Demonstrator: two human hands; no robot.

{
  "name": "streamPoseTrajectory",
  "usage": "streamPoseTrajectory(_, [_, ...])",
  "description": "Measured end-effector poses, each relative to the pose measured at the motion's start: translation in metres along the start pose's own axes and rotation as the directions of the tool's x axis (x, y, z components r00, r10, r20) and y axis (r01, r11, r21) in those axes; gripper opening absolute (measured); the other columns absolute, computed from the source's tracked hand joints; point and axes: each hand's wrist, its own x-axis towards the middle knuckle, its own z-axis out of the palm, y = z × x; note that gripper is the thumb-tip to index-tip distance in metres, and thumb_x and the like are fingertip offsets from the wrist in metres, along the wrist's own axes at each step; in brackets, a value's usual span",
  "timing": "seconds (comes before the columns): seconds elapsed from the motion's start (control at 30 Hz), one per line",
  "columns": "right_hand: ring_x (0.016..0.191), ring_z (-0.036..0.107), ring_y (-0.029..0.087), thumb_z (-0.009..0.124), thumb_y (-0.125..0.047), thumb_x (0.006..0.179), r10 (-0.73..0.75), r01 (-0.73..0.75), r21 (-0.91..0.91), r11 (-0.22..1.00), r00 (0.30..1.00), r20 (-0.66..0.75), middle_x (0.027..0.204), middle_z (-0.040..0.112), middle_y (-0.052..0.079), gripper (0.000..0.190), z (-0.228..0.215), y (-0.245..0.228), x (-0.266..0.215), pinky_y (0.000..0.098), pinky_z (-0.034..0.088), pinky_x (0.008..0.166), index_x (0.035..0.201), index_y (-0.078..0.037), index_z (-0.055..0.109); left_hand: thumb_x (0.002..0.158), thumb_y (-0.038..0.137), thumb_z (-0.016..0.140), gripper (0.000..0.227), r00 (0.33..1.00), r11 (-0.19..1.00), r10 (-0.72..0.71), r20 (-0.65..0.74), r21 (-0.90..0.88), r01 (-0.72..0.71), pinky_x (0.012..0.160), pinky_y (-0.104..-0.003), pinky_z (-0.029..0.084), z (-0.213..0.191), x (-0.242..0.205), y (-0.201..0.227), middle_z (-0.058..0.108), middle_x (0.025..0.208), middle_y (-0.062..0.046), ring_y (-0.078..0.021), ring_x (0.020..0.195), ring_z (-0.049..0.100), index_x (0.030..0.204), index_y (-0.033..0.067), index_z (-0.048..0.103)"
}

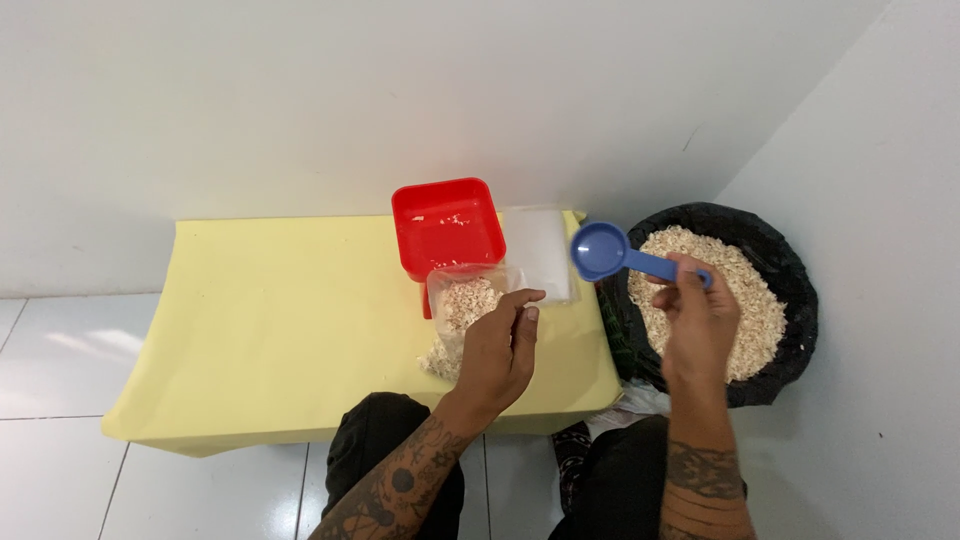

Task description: The person scoops wood shavings from a container into a plastic bag using a blue scoop, then places the bag on a scale.

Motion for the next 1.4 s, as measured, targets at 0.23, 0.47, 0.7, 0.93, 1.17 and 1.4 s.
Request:
streamPoseTrajectory(0.23, [0.074,0.062,0.014,0.045,-0.02,0.117,0.006,-0.004,-0.182,0.983,1.0,0.009,0.102,0.069,0.02,0.029,-0.09,0.025,0.02,0.0314,0.053,0.078,0.132,-0.004,0.063,0.103,0.012,0.05,0.024,0.995,0.999,0.018,0.096,0.047,-0.022,0.057,-0.043,0.053,0.014,-0.005,0.001,0.065,0.063,-0.012,-0.0333,0.055,0.065,0.122,0.0056,0.064])
streamPoseTrajectory(0.47, [0.083,0.069,0.026,0.058,-0.017,0.113,0.002,-0.004,-0.541,0.841,1.0,-0.005,0.104,0.071,0.023,0.026,-0.122,0.028,-0.001,0.0371,0.053,0.078,0.133,-0.005,0.07,0.099,0.012,0.057,0.027,0.97,0.998,0.005,0.243,0.055,-0.019,0.057,-0.04,0.053,0.036,-0.015,-0.011,0.07,0.076,-0.01,-0.0269,0.06,0.066,0.125,0.0055,0.061])
streamPoseTrajectory(0.7, [0.099,0.074,0.046,0.065,-0.025,0.101,0.266,-0.012,-0.819,0.573,0.949,0.172,0.1,0.078,0.026,0.029,-0.127,0.036,-0.008,0.0532,0.055,0.087,0.128,-0.02,0.076,0.099,0.01,0.058,0.031,0.949,0.997,-0.016,0.315,0.074,-0.008,0.059,-0.038,0.056,0.044,-0.023,-0.011,0.07,0.083,-0.01,-0.0248,0.065,0.068,0.129,0.0045,0.059])
streamPoseTrajectory(0.93, [0.107,0.073,0.042,0.067,-0.026,0.096,0.362,0.037,-0.913,0.406,0.911,0.199,0.123,0.076,0.017,0.034,-0.115,0.051,-0.005,0.0527,0.057,0.095,0.13,-0.029,0.075,0.097,0.013,0.059,0.035,0.938,0.994,-0.067,0.34,0.106,0.032,0.061,-0.04,0.057,0.039,-0.025,-0.015,0.069,0.086,-0.009,-0.0256,0.068,0.068,0.131,0.0065,0.058])
streamPoseTrajectory(1.17, [0.129,0.058,0.052,0.068,-0.025,0.095,0.466,0.087,-0.939,0.333,0.85,0.244,0.138,0.065,0.027,0.053,-0.109,0.055,-0.007,0.061,0.049,0.105,0.147,-0.02,0.063,0.098,0.009,0.056,0.03,0.95,0.995,-0.029,0.312,0.095,-0.001,0.058,-0.04,0.056,0.03,-0.021,-0.013,0.067,0.082,-0.011,-0.0273,0.066,0.068,0.127,0.006,0.06])
streamPoseTrajectory(1.4, [0.13,0.057,0.052,0.071,-0.027,0.092,0.481,0.122,-0.951,0.285,0.84,0.252,0.139,0.064,0.029,0.057,-0.097,0.045,-0.011,0.0613,0.049,0.106,0.147,-0.015,0.061,0.096,0.01,0.059,0.031,0.946,0.995,-0.04,0.323,0.099,0.009,0.059,-0.039,0.057,0.025,-0.02,-0.014,0.068,0.083,-0.009,-0.025,0.067,0.068,0.127,0.0072,0.061])
